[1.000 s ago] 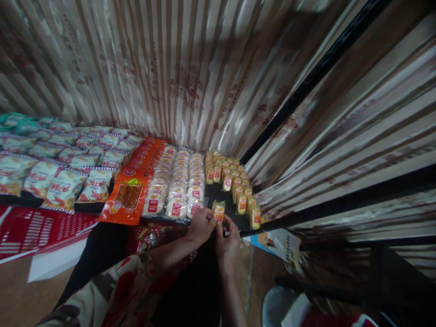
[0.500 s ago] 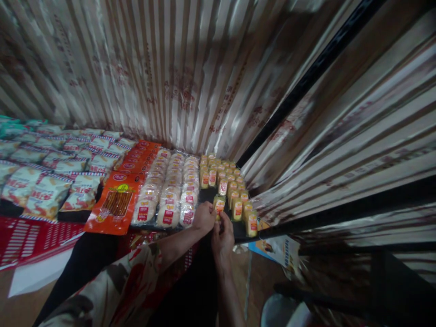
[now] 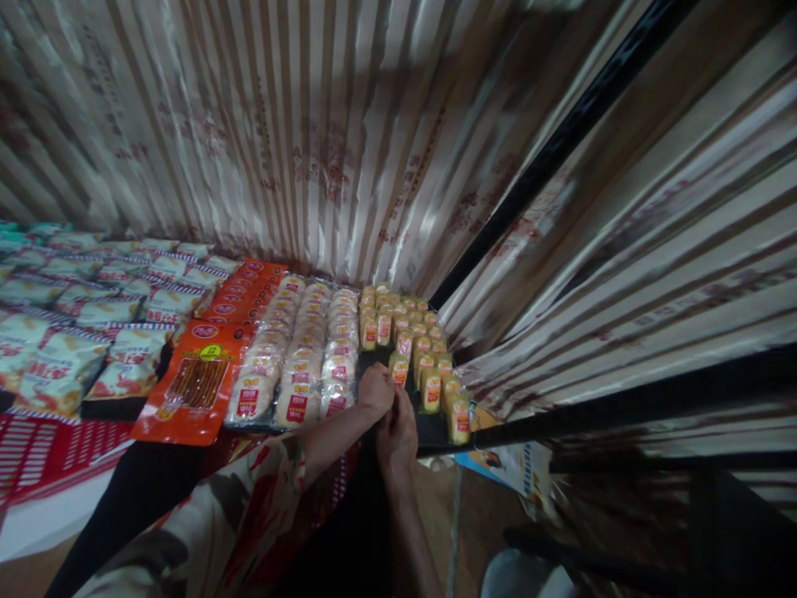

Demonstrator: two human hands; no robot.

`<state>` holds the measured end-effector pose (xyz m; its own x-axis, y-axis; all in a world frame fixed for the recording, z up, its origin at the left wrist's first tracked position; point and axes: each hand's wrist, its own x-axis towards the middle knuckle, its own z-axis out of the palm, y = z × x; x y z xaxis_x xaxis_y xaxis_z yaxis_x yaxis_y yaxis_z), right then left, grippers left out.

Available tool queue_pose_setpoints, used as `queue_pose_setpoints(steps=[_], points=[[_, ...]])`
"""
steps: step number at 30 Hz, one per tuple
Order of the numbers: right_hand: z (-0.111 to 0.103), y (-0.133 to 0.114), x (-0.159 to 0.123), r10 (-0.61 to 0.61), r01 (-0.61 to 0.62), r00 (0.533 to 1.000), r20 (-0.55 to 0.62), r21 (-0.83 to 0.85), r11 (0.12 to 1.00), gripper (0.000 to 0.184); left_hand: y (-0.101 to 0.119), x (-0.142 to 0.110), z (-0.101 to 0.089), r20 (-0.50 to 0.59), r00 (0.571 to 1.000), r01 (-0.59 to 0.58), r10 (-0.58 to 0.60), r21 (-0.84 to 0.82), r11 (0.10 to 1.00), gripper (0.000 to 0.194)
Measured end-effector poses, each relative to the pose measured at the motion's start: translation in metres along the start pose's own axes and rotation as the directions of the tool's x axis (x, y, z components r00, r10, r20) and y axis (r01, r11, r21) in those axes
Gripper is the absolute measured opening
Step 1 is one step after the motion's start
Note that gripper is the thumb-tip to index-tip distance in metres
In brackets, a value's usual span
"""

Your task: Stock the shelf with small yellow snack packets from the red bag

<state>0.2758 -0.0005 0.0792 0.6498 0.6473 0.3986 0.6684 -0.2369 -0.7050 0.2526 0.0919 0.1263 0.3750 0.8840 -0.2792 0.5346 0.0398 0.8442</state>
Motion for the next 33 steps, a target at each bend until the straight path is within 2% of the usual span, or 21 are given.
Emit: queue_pose_setpoints(steps=[3, 10, 25, 33], points=[[0.002, 0.006, 0.003, 0.007, -0.007, 1.000, -0.001, -0.008, 1.000, 0.051, 0.004, 0.004, 0.004, 0.004, 1.000, -0.011, 0.011, 0.034, 0.999, 0.011], [0.004, 0.012, 0.013, 0.007, -0.007, 1.000, -0.004, -0.038, 0.999, 0.051, 0.005, 0.017, 0.014, 0.009, 1.000, 0.001, -0.001, -0.012, 1.000, 0.012], [0.007, 0.014, 0.028, -0.054, 0.053, 0.999, -0.003, -0.086, 0.995, 0.053, 0.021, 0.020, 0.006, 0.015, 1.000, 0.008, -0.008, 0.043, 0.999, 0.020], [0.008, 0.015, 0.032, -0.038, 0.037, 0.999, -0.006, -0.094, 0.995, 0.050, 0.018, 0.021, 0.008, -0.002, 0.999, -0.048, 0.048, 0.035, 0.998, 0.020]])
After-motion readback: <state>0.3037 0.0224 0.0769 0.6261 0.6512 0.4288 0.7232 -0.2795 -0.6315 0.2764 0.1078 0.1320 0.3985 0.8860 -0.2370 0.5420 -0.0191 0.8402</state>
